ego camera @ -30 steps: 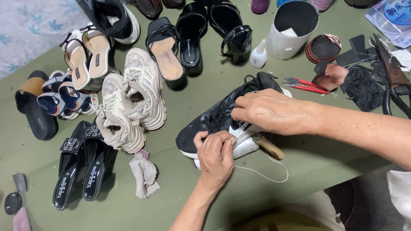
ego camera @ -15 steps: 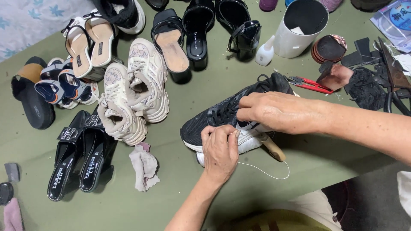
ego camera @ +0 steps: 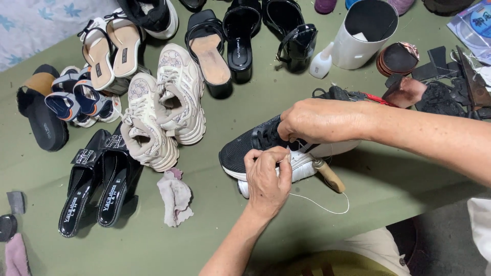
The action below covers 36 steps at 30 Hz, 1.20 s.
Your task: Hand-stitching a black sneaker using a needle and thread at a repair bench.
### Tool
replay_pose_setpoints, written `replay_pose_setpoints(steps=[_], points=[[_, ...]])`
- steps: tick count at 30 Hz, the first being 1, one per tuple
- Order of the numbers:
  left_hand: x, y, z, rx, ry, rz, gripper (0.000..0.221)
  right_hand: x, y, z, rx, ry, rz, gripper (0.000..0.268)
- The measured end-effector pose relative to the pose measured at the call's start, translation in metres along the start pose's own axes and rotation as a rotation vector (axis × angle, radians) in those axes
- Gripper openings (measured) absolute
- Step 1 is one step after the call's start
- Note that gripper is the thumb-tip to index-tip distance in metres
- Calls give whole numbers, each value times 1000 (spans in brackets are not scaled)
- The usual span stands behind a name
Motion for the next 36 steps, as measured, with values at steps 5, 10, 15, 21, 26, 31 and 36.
replay_pose_setpoints(steps=[5,10,15,21,26,31,36], points=[[-5,-1,-3,6,5,-2,11,5,6,-3,-81,-13,-51,12],[-3,-3,-5,18,-15,22,11,0,22,-3,-57,-59,-83,14],[-4,-3,-4,21,-19,34,10,-2,22,-7,-17,-24,-107,13],[-4,-2,-3,24,-27,41,12,-5,21,-11,-102,-5,-68,14],[-4,-3,-3,16,-29,44,11,-10,15,-1,-168,-4,-10,13],[-4,-2,-4,29,-26,50,12,-27,16,-1,-291,-35,8,15],[-4,-6,-2,37,-42,55,11,-43,17,-10,-153,38,66,16]])
Point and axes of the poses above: each hand's wrist, its own x-axis towards the middle knuckle, its own y-axis out of the back of the hand, z = x × y, the point moved 5 cm from there along x, towards the middle knuckle, and after that the axes turned 11 degrees about -x, right-handed, at the moved point
